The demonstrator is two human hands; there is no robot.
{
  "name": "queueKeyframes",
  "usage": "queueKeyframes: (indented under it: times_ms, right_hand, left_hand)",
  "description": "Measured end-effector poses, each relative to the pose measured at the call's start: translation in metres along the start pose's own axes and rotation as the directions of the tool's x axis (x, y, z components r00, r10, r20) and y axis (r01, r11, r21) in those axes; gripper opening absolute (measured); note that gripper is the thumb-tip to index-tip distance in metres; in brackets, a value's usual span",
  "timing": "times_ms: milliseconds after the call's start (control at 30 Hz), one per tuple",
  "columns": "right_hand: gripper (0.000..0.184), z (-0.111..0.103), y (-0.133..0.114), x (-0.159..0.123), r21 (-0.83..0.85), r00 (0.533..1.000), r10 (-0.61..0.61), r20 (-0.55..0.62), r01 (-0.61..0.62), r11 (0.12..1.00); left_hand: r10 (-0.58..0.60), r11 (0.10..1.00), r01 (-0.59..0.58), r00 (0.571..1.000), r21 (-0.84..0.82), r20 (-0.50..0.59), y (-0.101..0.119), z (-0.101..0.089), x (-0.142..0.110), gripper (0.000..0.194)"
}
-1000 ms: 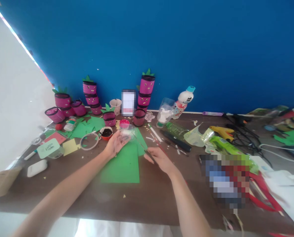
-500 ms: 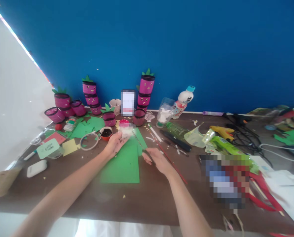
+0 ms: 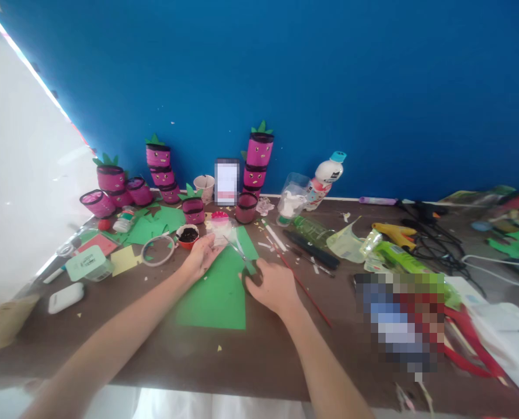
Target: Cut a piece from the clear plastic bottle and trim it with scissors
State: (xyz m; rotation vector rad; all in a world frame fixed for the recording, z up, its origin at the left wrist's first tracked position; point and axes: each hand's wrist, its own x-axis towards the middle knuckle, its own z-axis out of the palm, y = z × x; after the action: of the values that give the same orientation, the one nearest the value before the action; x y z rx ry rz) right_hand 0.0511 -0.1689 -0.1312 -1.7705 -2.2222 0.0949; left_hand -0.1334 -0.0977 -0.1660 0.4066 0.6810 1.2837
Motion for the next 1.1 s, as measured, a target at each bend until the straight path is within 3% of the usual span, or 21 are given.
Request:
queueKeyframes:
  times_ms: [133,367,633,1100]
  right_hand:
    - [0.034,0.001,-0.001,-0.001,-0.098,0.999,0.021,-0.027,-0.024,0.995]
    - [0.035,0.003,0.004,-0.003,-0.111,0.997,-0.024,-0.069,0.016,0.994]
    - [0.030,-0.002,0.009,-0.004,-0.040,0.982,-0.063,-0.179,0.057,0.998]
    - [0.037,-0.001,0.006,-0.002,0.153,0.987,0.004,-0.163,0.021,0.988]
  left_hand:
    - [-0.003,1.000,0.003,1.000,-0.009,-0.020,0.000,0.000,-0.002,0.008]
    - [0.005,1.000,-0.005,1.000,-0.026,0.004,0.001,-0.001,0.001,0.014]
    - [0.014,1.000,-0.014,1.000,-0.015,0.011,-0.002,-0.004,0.003,0.017]
    - [0.033,0.999,-0.033,0.994,0.001,-0.102,0.004,0.010,-0.003,0.014]
